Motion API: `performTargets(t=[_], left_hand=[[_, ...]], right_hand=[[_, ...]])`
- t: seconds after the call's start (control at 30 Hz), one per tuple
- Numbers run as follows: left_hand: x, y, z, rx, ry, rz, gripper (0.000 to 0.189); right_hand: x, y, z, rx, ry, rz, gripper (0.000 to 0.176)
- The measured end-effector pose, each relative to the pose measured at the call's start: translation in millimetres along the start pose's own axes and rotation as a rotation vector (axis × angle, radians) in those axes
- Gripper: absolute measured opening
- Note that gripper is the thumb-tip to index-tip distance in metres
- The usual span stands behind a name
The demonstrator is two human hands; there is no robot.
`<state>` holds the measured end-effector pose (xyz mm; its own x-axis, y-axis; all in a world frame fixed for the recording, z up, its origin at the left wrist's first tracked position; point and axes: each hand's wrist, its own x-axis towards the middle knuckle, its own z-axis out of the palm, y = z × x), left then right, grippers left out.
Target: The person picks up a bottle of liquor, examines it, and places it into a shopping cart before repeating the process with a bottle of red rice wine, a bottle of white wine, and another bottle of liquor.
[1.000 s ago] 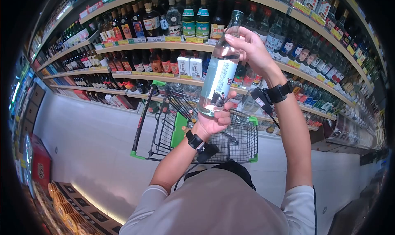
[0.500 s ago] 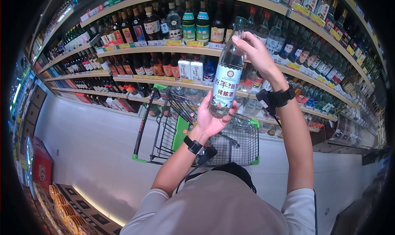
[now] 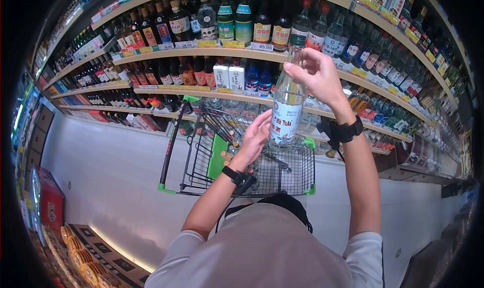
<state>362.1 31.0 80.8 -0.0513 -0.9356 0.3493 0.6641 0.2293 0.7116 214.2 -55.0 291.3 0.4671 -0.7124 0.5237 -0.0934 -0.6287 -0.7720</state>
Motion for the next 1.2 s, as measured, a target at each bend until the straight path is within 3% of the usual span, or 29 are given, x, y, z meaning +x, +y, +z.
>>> performTargets(t=[0.07,0.1,0.2,0.27,0.37,0.4,0.57,0.67,0.8,0.83,0.93,1.03,1.1,1.2], left_hand=[[0.0,-0.9,1.0,0.340,-0.057,0.128,0.074],[-0.1,5.8,5.6,0.501,-0.012,0.122,0.089],[-0.8,11.1,12.3,0.810,-0.090,0.119,0.092],[-3.2,6.2,15.6,0.872,-0.011,0.076,0.090],[-6.3,8.7,16.6,1.012,0.032,-0.035,0.081],[-11.2,-8.2,3.7,0.967,-0.006,0.008,0.078],[-43.1,-30.3,5.2,0.982,-0.086,-0.195,0.073],[-59.1,-49.8,3.8,0.964,-0.094,-0.410,0.070],[-74.1,-75.2,-16.4,1.023,-0.201,-0.331,0.063],[-77.8,-76.3,-23.6,1.073,-0.198,-0.293,0.045],[-102.2,-79.9,-65.1,0.688,-0.001,-0.525,0.042],[-133.8,-75.6,-102.2,0.661,0.163,-0.520,0.023],[-151.8,-62.1,-109.8,0.664,0.248,-0.523,0.021],[-174.7,-52.1,-126.2,0.572,0.407,-0.520,0.022]], right_hand=[[-8.7,-7.4,-3.8,-0.207,-0.040,-0.053,0.033],[-15.2,-15.2,-3.2,-0.267,-0.060,-0.124,0.036],[-34.9,-19.5,2.1,-0.289,-0.139,-0.191,0.042],[-44.5,-14.0,6.4,-0.238,-0.146,-0.208,0.040],[-56.7,-3.4,5.7,-0.209,-0.245,-0.098,0.038],[-61.3,0.6,6.5,-0.215,-0.251,-0.040,0.041],[-93.4,49.6,8.5,-0.328,-0.202,0.361,0.040],[-115.9,70.7,14.1,-0.392,-0.133,0.442,0.039],[-140.1,80.2,19.2,-0.445,-0.105,0.538,0.036],[-149.1,89.2,22.3,-0.452,-0.082,0.593,0.034],[-188.2,125.5,25.6,-0.390,-0.015,0.501,0.032],[-213.7,144.9,26.7,-0.490,-0.045,0.671,0.028],[-227.0,166.0,27.3,-0.549,-0.136,0.756,0.024],[-250.3,204.5,32.0,-0.597,-0.178,0.724,0.028]])
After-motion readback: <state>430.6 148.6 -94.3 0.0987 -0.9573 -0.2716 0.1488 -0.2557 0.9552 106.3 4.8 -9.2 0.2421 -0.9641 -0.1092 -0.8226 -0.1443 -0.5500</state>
